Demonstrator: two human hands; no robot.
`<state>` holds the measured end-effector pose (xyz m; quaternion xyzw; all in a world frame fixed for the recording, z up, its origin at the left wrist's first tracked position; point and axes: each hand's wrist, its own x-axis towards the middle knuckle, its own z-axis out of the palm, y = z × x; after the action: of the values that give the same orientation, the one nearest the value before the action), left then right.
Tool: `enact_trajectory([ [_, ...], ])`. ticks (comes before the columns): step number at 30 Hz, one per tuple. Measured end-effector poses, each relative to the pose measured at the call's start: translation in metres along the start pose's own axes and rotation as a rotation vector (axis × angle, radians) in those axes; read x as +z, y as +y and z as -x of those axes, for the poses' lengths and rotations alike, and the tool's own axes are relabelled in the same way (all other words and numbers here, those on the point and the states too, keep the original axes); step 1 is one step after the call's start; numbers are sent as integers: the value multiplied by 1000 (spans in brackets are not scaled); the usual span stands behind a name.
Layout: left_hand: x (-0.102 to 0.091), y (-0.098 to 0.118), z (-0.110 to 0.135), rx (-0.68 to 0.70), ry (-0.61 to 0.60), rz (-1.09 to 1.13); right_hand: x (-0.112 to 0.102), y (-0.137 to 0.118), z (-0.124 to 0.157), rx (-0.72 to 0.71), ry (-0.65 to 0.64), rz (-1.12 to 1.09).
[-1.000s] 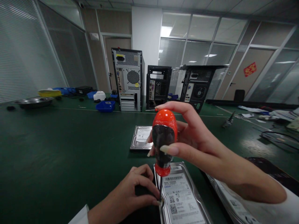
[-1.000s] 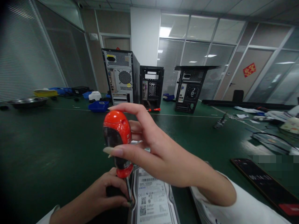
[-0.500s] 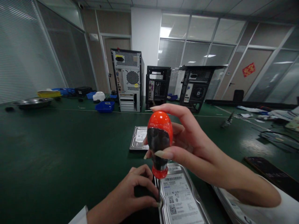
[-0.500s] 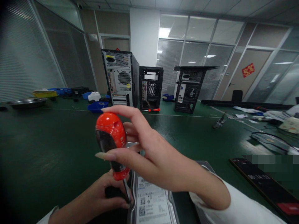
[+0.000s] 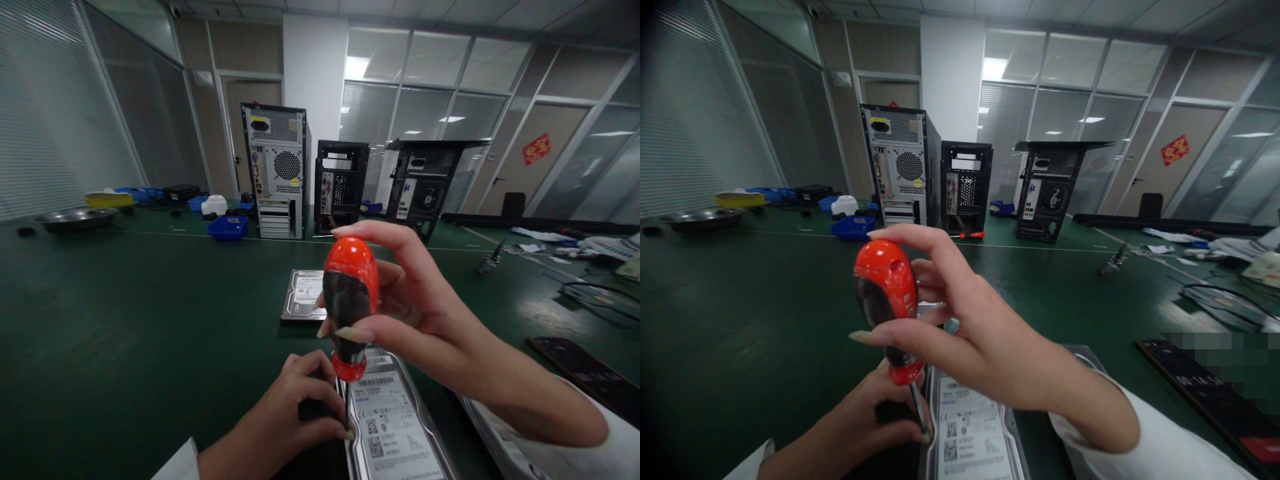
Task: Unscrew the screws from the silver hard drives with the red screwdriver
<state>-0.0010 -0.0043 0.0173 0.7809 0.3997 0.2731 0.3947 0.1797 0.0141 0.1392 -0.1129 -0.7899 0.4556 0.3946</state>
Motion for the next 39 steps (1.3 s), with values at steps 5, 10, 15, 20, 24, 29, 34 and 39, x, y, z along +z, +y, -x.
enact_trajectory([
  [5, -1, 2, 1, -21, 16, 36, 1, 4, -4, -61, 83, -30],
  [10, -6, 3, 4, -14, -6, 20, 4, 11, -9, -85, 87, -146],
  [15, -17, -7, 3, -10, 37, 1, 1, -1, -4, -10, 50, -144],
  [20, -18, -10, 3, -34, 152, 14, -4, -16, -3, 30, -18, -158],
  [24, -11, -2, 7, -48, 13, 6, 2, -9, -7, -100, 63, -227],
  [29, -3, 5, 7, -23, -18, 39, 14, -4, -11, -113, 137, -250],
  [34, 2, 1, 2, 17, 19, 4, 14, -10, -10, 28, 35, -298],
  [39, 4, 0, -1, 31, 9, -58, 9, -9, -10, 4, 21, -300],
])
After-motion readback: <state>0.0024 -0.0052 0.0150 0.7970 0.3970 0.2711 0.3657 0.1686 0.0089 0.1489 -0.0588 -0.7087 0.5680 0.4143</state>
